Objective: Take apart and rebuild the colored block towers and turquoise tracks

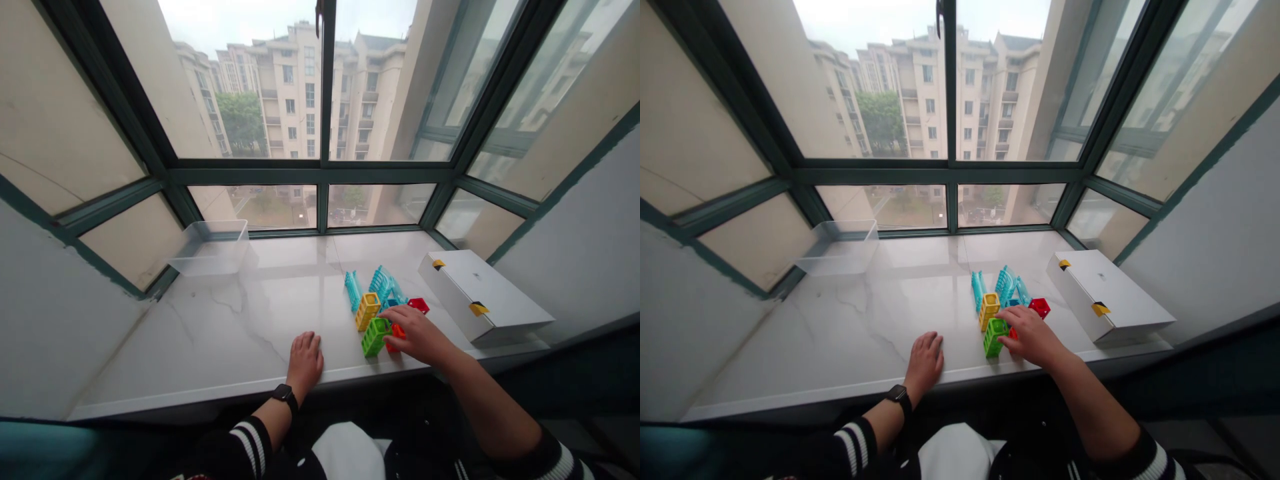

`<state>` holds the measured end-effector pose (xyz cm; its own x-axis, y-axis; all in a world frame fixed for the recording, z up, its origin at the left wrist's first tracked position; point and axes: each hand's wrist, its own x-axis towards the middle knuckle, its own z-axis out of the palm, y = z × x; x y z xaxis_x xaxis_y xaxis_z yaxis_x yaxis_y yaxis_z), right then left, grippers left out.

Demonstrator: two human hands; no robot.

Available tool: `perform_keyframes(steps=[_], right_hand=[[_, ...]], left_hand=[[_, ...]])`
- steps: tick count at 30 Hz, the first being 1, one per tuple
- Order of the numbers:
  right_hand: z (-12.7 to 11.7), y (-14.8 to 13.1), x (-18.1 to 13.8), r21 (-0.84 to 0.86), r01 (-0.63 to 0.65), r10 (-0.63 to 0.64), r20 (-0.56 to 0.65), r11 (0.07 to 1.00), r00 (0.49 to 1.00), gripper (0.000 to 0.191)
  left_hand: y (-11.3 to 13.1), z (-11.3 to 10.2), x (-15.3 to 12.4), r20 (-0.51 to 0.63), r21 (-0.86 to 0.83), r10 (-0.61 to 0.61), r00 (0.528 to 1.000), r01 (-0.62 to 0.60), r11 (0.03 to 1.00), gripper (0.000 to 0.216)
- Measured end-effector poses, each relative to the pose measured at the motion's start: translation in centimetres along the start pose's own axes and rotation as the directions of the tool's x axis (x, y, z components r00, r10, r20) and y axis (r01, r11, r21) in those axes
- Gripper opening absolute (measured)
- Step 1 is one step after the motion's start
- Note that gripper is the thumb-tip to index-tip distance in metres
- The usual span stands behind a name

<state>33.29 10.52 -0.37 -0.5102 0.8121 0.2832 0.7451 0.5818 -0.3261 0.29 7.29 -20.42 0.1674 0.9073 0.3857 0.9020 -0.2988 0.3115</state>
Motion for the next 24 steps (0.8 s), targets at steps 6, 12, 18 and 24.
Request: perform_keyframes(steps=[6,12,18,24], right_hand=[[2.9,1.2,0.6,-0.070,0.014,-0.009,0.078,0.997,0.997,0.048],[1.6,-0.5,0.7,0.013,0.010,-0.011,0.106,1.000,0.994,0.047],[3.6,-4.2,0.3,0.290,-0.043,0.047,-0.008,0.956,0.999,0.044],[12.8,-5.5,1.9,0.601,-0.134,0.136,0.043,0.788,0.990,0.042]], left_hand=[[0.0,-0.2,0.0,0.005,-0.005,0.000,1.000,0.000,1.000,0.040],[-0.3,0.3,-0.1,0.009,-0.042,-0.007,1.000,0.007,0.999,0.039],[-1.0,-3.1,-0.2,-0.056,-0.336,-0.045,0.997,0.024,0.942,0.053],[-2.5,-8.5,0.8,0.132,-0.336,0.195,0.972,-0.141,0.931,0.063]])
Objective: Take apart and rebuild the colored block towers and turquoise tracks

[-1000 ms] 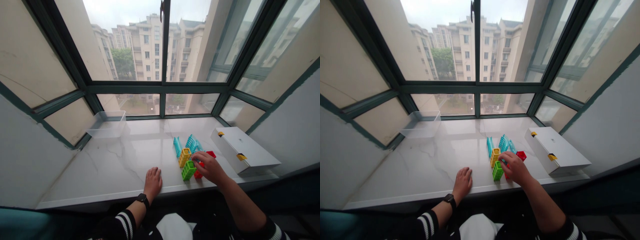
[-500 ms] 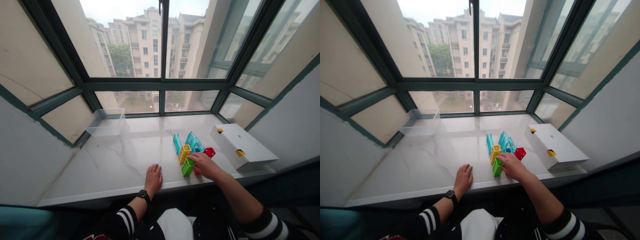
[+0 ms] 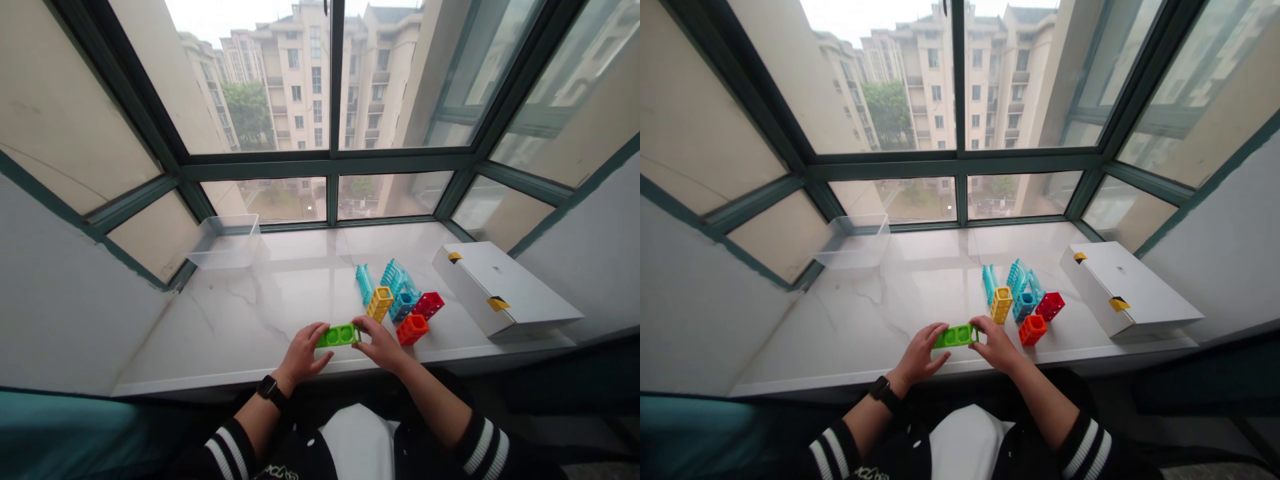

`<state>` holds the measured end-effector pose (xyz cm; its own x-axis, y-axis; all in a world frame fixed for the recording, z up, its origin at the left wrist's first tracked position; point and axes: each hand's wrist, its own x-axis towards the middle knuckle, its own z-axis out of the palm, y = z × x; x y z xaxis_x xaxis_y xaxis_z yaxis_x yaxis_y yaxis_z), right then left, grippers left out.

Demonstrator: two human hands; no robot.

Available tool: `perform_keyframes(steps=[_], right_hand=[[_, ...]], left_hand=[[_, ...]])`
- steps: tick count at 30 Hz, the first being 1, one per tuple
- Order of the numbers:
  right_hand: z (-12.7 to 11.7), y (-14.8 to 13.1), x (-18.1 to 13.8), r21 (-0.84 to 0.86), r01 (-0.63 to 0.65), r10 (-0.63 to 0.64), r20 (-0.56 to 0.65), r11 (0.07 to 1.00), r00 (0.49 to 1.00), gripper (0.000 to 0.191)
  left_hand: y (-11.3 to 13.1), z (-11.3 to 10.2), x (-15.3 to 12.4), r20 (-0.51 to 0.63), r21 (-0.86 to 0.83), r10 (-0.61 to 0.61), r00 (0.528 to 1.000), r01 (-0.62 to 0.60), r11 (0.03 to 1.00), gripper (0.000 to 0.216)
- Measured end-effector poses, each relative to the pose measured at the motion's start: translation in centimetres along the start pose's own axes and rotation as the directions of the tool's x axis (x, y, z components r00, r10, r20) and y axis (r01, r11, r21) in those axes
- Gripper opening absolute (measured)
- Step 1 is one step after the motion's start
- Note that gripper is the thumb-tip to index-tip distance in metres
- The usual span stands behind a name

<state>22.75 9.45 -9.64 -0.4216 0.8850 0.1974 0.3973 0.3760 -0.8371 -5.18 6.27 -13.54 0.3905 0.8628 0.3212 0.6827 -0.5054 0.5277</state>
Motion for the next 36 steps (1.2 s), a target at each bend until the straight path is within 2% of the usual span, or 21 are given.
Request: perform_keyframes(steps=[3,6,9,12,14,23,30,36], right_hand=[[2.8,2.6,1.0,0.042,-0.023,0.024,-0.030,0.999,0.999,0.043],[4.0,4.0,1.7,-0.094,0.008,-0.008,-0.004,0.996,1.000,0.052],[4.3,4.1,2.2,-0.222,0.067,-0.049,0.088,0.973,0.995,0.061],[4.7,3.8,2.7,-0.303,0.065,-0.009,0.182,0.951,0.983,0.052],[5.1,4.0,2.8,-0.341,0.051,0.017,0.194,0.939,0.981,0.049],[5.6,5.6,1.8,-0.470,-0.074,0.101,0.030,0.879,0.994,0.059],[6.1,4.3,2.2,-0.679,-0.046,0.155,0.099,0.732,0.983,0.060],[7.2,3.6,3.2,-0.754,-0.117,0.246,0.060,0.646,0.968,0.058]], left_hand=[[-0.9,-0.6,0.4,0.076,0.089,-0.059,0.995,0.052,0.995,0.047],[-1.5,-0.1,1.1,0.141,0.211,-0.107,0.984,0.076,0.974,0.044],[-1.5,0.5,1.9,0.188,0.318,-0.141,0.972,0.076,0.945,0.044],[-1.3,1.1,2.6,0.211,0.382,-0.174,0.962,0.083,0.921,0.046],[-1.2,1.4,3.0,0.216,0.408,-0.204,0.955,0.101,0.908,0.046],[-1.2,2.4,4.8,0.145,0.442,-0.393,0.908,0.296,0.847,0.046],[-1.7,3.2,5.7,0.085,0.453,-0.446,0.891,0.364,0.814,0.049],[-2.2,3.9,5.7,0.022,0.470,-0.451,0.892,0.388,0.792,0.062]])
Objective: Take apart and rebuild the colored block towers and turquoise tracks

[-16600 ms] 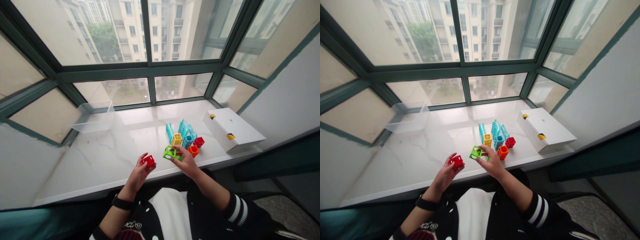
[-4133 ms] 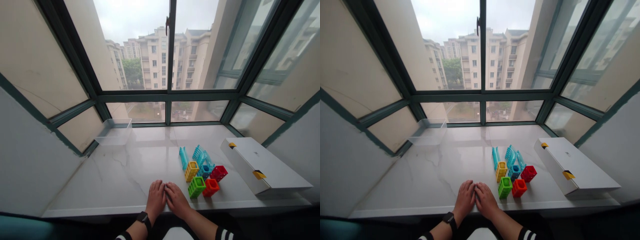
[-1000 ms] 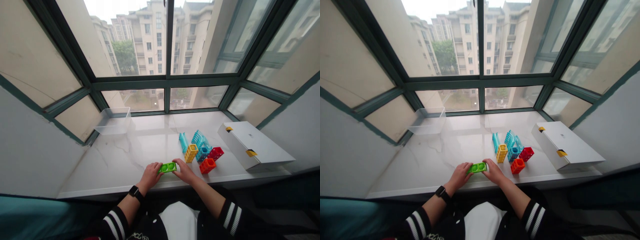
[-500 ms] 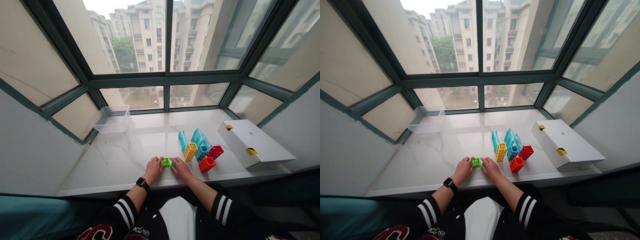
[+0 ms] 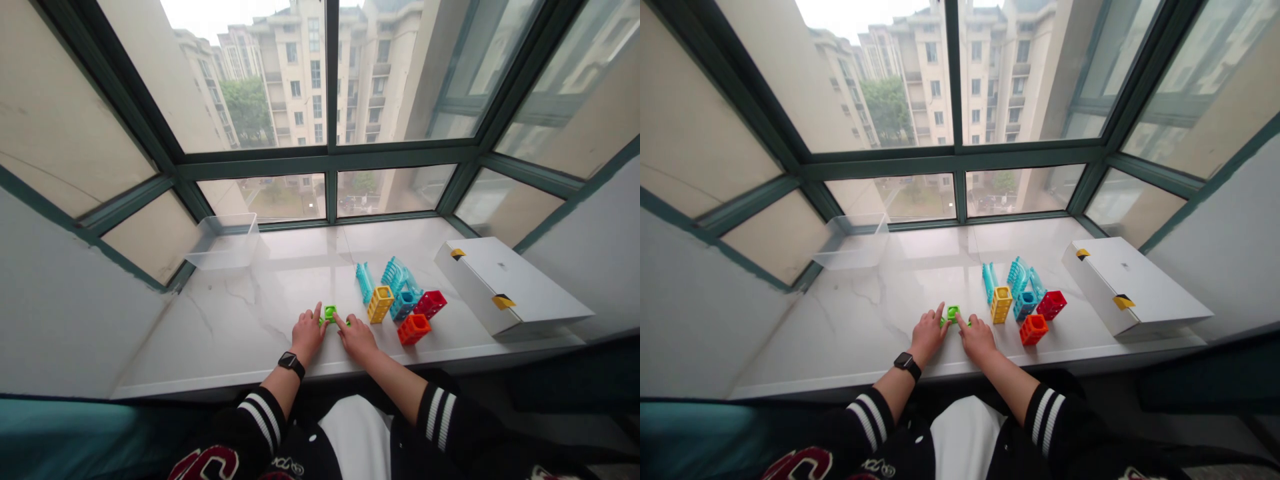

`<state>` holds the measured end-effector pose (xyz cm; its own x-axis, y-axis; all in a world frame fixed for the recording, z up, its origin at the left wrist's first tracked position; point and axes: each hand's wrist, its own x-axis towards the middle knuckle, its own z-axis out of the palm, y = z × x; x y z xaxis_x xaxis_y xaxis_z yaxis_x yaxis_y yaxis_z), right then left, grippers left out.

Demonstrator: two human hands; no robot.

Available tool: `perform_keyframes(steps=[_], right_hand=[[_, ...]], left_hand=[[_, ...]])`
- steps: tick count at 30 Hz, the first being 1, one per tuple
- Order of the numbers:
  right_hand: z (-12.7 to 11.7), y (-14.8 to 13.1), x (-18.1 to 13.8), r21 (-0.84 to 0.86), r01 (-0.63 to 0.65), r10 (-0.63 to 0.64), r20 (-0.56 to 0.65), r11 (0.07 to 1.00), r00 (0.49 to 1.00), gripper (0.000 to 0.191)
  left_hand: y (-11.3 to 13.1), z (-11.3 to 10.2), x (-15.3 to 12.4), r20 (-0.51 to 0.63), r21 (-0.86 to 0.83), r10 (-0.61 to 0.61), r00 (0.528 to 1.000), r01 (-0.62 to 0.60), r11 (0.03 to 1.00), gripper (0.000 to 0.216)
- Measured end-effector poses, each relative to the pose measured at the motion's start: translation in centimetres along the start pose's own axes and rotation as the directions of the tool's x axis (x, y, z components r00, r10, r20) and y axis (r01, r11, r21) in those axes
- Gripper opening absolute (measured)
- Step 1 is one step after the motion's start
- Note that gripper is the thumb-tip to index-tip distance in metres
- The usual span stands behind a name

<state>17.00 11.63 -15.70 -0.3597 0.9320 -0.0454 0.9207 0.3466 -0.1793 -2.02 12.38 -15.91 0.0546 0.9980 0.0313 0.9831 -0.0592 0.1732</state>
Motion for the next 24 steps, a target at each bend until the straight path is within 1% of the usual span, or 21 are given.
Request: perform_keyframes(steps=[2,3,5,8,12,18,21,24], right_hand=[[0.2,-0.2,0.3,-0.022,-0.020,0.020,0.005,1.000,1.000,0.059],[0.3,-0.3,0.4,-0.030,-0.027,0.027,0.008,0.999,1.000,0.060],[0.5,-0.4,0.9,-0.045,-0.040,0.040,0.011,0.998,0.999,0.060],[0.5,-0.3,1.7,-0.063,-0.051,0.052,0.007,0.997,0.999,0.059],[0.6,-0.1,2.2,-0.078,-0.058,0.057,-0.015,0.995,0.998,0.061],[1.1,0.5,0.8,-0.036,-0.054,0.051,-0.069,0.998,0.996,0.076],[1.5,0.9,-0.1,0.000,-0.044,0.044,-0.077,0.999,0.996,0.076],[1.8,1.0,-0.9,0.035,-0.035,0.038,-0.090,0.999,0.995,0.072]], left_hand=[[-0.1,0.2,-0.2,-0.030,-0.008,-0.013,0.999,0.013,1.000,0.064],[-0.3,0.3,-0.3,-0.044,-0.012,-0.017,0.999,0.016,1.000,0.062],[-0.5,0.4,-0.7,-0.056,-0.017,-0.015,0.998,0.015,1.000,0.053],[-0.9,0.2,-1.5,-0.039,-0.012,-0.007,0.999,0.006,1.000,0.041],[-1.1,-0.3,-2.7,-0.050,-0.014,0.019,0.999,-0.020,1.000,0.044],[-2.2,0.0,-4.4,-0.036,-0.007,0.085,0.996,-0.085,0.996,0.042],[-2.9,0.5,-4.8,-0.048,0.016,0.117,0.992,-0.116,0.993,0.041],[-2.9,0.7,-4.7,-0.030,0.032,0.095,0.995,-0.094,0.995,0.042]])
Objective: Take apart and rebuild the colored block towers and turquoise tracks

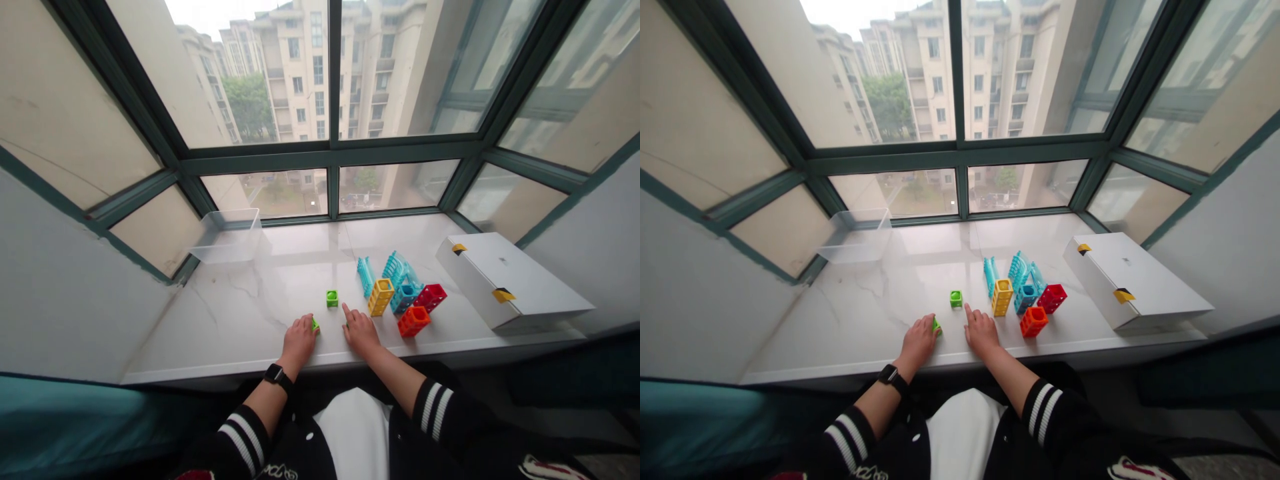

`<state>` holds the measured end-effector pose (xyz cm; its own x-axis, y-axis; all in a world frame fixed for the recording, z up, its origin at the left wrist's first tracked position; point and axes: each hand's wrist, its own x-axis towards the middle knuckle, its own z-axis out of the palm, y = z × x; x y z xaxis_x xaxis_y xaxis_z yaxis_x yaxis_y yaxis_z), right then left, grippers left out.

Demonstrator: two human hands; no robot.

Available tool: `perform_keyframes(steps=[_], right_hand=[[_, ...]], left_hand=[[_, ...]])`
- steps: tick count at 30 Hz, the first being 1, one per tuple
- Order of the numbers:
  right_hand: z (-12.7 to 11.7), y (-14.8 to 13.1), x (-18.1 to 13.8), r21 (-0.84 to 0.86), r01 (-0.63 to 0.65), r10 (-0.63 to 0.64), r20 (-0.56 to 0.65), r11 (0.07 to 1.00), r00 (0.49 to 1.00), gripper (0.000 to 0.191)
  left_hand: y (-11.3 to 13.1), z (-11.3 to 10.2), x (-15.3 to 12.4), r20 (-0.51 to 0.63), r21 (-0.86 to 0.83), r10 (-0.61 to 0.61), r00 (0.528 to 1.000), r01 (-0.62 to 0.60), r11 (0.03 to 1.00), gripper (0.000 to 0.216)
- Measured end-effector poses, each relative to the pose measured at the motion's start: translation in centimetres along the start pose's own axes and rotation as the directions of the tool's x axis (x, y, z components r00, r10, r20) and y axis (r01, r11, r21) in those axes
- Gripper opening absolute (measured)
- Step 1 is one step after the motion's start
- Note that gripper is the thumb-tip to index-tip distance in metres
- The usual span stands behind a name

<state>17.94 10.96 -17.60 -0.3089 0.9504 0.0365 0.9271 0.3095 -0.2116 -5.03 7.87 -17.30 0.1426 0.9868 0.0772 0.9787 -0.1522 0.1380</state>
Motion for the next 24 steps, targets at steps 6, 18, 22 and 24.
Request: perform_keyframes(steps=[6,18,22,24], right_hand=[[0.2,-0.7,-1.5,0.084,0.175,-0.174,-0.015,0.981,0.985,0.060],[-0.9,-1.9,-1.4,0.084,0.294,-0.297,0.014,0.952,0.955,0.062],[-0.8,-1.9,-1.6,0.085,0.271,-0.272,0.008,0.959,0.962,0.057],[-0.7,-1.9,-1.7,0.089,0.261,-0.262,0.006,0.961,0.965,0.056]], left_hand=[[1.0,-0.7,0.5,0.006,0.009,-0.066,0.998,0.066,0.998,0.049],[1.7,-0.7,0.4,-0.052,0.017,-0.130,0.990,0.131,0.991,0.052],[1.8,-0.9,0.2,-0.076,-0.006,-0.153,0.985,0.153,0.988,0.051],[1.8,-1.1,0.0,-0.072,-0.011,-0.124,0.990,0.123,0.992,0.050]])
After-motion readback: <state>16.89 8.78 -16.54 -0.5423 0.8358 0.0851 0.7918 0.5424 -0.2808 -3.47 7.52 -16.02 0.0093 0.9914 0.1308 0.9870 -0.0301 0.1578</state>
